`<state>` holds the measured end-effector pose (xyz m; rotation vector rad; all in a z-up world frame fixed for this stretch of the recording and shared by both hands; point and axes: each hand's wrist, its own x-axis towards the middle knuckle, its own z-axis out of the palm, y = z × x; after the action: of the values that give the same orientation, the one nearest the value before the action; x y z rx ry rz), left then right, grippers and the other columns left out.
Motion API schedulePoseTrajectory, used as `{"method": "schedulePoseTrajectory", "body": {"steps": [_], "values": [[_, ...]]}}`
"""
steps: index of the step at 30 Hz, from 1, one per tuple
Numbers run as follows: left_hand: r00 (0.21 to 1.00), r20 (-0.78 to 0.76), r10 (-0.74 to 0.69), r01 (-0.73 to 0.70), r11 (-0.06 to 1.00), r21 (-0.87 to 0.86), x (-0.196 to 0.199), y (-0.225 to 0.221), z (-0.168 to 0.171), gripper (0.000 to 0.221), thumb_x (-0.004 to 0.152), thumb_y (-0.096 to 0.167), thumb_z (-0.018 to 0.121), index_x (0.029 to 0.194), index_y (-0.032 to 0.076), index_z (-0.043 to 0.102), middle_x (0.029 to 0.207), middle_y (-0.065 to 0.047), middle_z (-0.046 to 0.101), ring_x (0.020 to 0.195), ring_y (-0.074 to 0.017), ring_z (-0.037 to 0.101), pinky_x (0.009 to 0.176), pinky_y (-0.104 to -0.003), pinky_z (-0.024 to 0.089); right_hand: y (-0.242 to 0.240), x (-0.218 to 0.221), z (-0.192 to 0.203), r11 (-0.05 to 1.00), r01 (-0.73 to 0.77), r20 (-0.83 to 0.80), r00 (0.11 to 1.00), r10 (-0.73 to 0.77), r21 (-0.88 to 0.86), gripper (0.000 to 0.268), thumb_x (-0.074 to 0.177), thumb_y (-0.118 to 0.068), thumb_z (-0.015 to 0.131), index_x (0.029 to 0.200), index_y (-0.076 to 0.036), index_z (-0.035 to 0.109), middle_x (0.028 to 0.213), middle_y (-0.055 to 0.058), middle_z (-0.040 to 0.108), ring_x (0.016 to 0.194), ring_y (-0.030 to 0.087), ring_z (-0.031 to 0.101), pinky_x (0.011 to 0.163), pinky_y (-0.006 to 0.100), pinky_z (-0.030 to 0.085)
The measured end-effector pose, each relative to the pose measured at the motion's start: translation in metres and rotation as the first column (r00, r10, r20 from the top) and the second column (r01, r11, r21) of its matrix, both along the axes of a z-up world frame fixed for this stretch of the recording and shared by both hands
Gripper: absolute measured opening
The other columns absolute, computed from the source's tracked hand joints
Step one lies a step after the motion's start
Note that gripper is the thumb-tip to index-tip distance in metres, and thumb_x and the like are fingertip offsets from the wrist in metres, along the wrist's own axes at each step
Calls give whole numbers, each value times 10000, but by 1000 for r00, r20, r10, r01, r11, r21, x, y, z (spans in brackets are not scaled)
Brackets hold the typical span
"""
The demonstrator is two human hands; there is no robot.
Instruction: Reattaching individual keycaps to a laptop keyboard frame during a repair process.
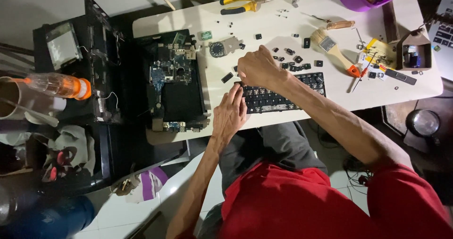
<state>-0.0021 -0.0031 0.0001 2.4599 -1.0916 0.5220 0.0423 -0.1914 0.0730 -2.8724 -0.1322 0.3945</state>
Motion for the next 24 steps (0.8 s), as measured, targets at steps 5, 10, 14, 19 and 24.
{"method": "schedulePoseTrajectory", "body": {"steps": [5,10,14,19,24], "values": [[1000,-16,-5,5,1000,-6,-2,1,2,285,981,202,553,1211,118,697,1268,4,629,892,-173,684,515,-288,603,2,-1,1,1000,8,14,1000,-8,17,88,777,-123,742,769,-187,802,789,152,775,810,405,750,877,468,453],[1000,-22,-11,10,999,-38,-3,0,13,280,981,194,548,1196,100,701,1258,-3,633,887,-179,684,505,-283,597,0,7,-12,999,29,-57,998,-27,32,106,761,-106,757,789,-193,809,817,146,780,832,407,747,897,471,453],[1000,1,-5,5,997,-75,-4,1,20,278,952,182,578,1195,99,685,1267,-20,607,886,-175,670,493,-271,592,-1,14,-43,999,27,-14,1000,-28,-27,122,734,-108,786,780,-219,803,783,114,767,797,366,749,831,448,451],[977,-213,-31,-3,988,-154,-1,3,28,260,980,215,570,1177,120,711,1285,-5,592,992,-231,698,659,-334,639,-3,5,-29,1000,-4,45,999,3,29,94,761,-148,798,705,-218,769,773,120,759,764,391,727,803,455,416],[955,-288,-70,-1,971,-239,1,8,22,250,1020,194,563,1193,79,702,1333,-76,584,976,-332,730,742,-394,636,-8,-26,22,993,27,65,997,-35,119,41,867,-183,790,864,-192,830,849,81,792,849,363,750,874,462,487]]}}
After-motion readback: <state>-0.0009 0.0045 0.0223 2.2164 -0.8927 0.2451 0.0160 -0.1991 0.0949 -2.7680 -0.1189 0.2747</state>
